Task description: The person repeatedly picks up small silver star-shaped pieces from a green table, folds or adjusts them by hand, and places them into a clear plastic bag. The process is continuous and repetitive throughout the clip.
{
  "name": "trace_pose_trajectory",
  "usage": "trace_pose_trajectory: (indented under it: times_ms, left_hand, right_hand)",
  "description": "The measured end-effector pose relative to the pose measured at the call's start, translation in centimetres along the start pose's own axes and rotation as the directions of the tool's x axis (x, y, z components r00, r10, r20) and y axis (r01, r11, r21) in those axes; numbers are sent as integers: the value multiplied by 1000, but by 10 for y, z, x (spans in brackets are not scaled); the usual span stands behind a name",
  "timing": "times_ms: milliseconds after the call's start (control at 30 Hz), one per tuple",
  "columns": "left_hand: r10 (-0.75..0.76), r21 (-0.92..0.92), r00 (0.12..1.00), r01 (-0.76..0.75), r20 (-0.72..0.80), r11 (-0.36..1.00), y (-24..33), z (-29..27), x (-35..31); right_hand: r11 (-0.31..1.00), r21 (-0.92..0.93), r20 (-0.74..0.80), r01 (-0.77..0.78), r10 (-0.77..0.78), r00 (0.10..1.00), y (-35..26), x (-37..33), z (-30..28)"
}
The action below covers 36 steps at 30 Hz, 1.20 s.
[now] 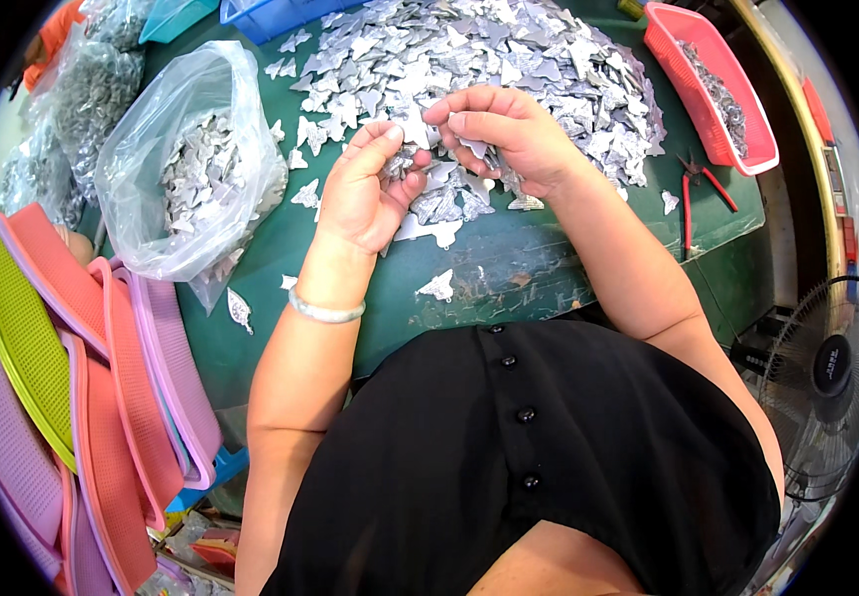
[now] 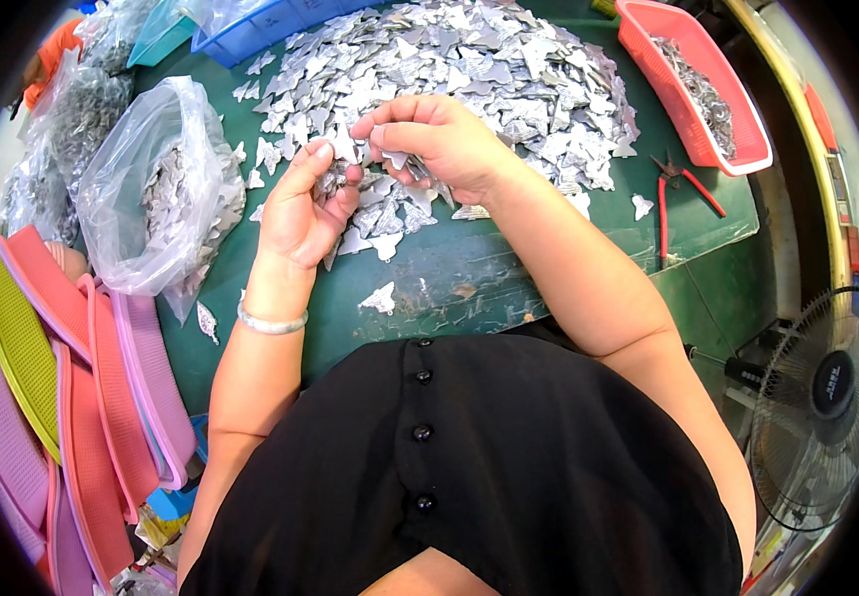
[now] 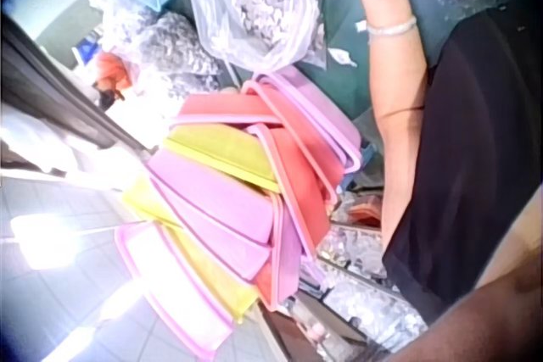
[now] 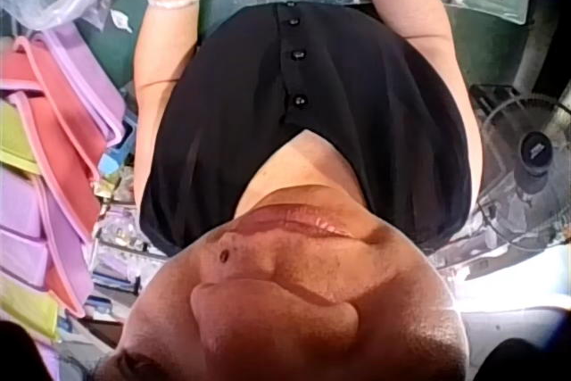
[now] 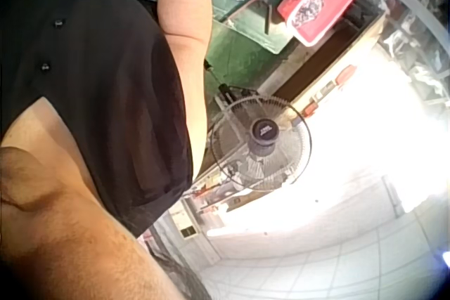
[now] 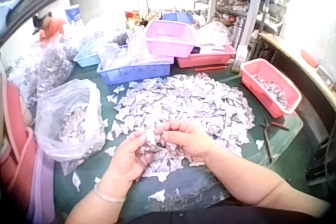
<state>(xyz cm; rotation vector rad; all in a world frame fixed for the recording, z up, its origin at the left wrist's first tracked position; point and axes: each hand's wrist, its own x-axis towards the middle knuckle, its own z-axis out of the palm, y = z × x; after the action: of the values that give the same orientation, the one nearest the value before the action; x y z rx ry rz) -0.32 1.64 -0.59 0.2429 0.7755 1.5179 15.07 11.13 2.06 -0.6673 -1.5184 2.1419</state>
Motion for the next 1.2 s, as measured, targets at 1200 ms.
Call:
trace_pose_trajectory:
  times_ms: [1200]
  left_hand:
    - [-62, 205, 997, 69, -38, 976, -7, 14, -5]
  right_hand:
    - [988, -134, 188, 76, -50, 981, 1, -3, 7]
